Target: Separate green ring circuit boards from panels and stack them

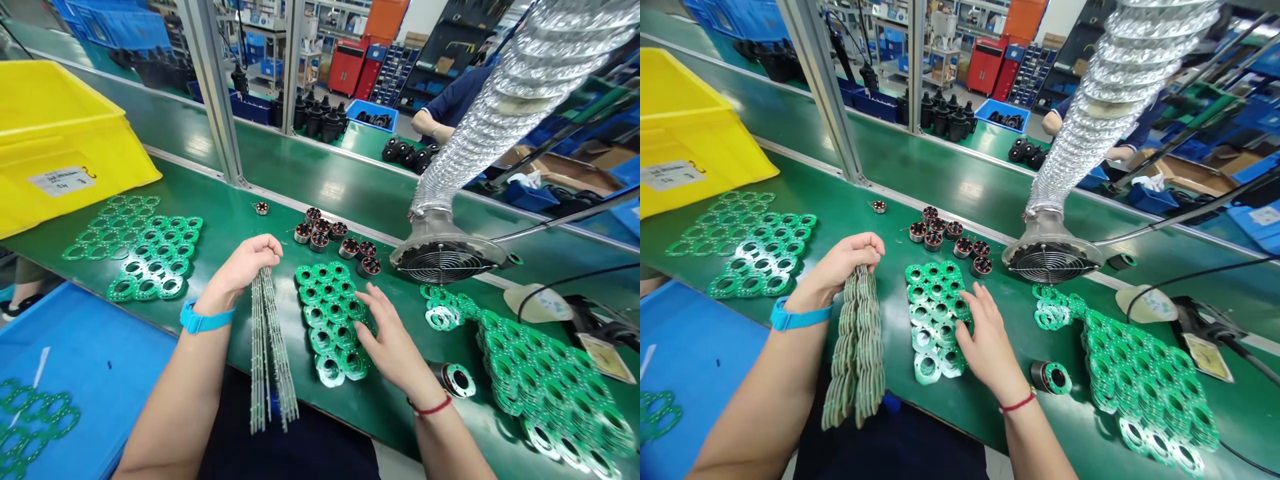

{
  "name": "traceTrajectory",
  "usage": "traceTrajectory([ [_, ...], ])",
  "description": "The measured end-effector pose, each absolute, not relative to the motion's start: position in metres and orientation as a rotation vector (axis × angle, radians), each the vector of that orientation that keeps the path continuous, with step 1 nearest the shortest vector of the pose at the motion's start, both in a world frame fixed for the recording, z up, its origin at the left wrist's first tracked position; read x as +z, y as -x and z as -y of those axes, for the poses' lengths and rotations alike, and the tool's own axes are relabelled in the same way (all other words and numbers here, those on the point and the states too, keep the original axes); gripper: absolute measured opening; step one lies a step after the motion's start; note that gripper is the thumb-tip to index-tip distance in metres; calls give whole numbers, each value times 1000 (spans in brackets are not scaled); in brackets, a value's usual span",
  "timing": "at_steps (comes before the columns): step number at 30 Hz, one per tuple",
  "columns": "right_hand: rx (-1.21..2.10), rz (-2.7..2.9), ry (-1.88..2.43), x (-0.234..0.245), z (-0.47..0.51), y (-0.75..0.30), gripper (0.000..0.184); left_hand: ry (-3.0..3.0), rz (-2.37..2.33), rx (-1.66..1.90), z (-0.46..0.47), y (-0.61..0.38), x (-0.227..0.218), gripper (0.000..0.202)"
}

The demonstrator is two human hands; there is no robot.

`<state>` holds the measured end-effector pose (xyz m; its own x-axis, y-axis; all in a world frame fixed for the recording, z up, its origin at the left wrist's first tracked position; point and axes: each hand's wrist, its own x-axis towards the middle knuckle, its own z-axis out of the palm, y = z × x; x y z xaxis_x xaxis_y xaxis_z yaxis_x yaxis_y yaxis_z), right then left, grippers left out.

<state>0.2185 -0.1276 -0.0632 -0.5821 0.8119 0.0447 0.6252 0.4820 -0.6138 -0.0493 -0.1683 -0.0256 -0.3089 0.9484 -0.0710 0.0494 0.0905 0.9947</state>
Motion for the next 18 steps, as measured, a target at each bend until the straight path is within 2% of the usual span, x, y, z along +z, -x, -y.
traceTrajectory([
  [2,860,2366,1077,-53,141,-205,41,-1005,-1521,1334,176,54,-25,22],
  [4,1118,2358,877,-45,158,-185,42,-993,-1521,1352,181,55,-25,25],
  [7,1498,2315,676,-41,181,-155,63,-993,-1549,1421,185,53,-29,24],
  [9,1654,2230,622,-44,191,-140,70,-997,-1554,1512,187,50,-34,22],
  [13,1888,2001,544,-52,197,-129,62,-985,-1505,1756,192,45,-45,20],
  [18,1969,1893,502,-54,196,-132,64,-967,-1468,1856,196,44,-53,15],
])
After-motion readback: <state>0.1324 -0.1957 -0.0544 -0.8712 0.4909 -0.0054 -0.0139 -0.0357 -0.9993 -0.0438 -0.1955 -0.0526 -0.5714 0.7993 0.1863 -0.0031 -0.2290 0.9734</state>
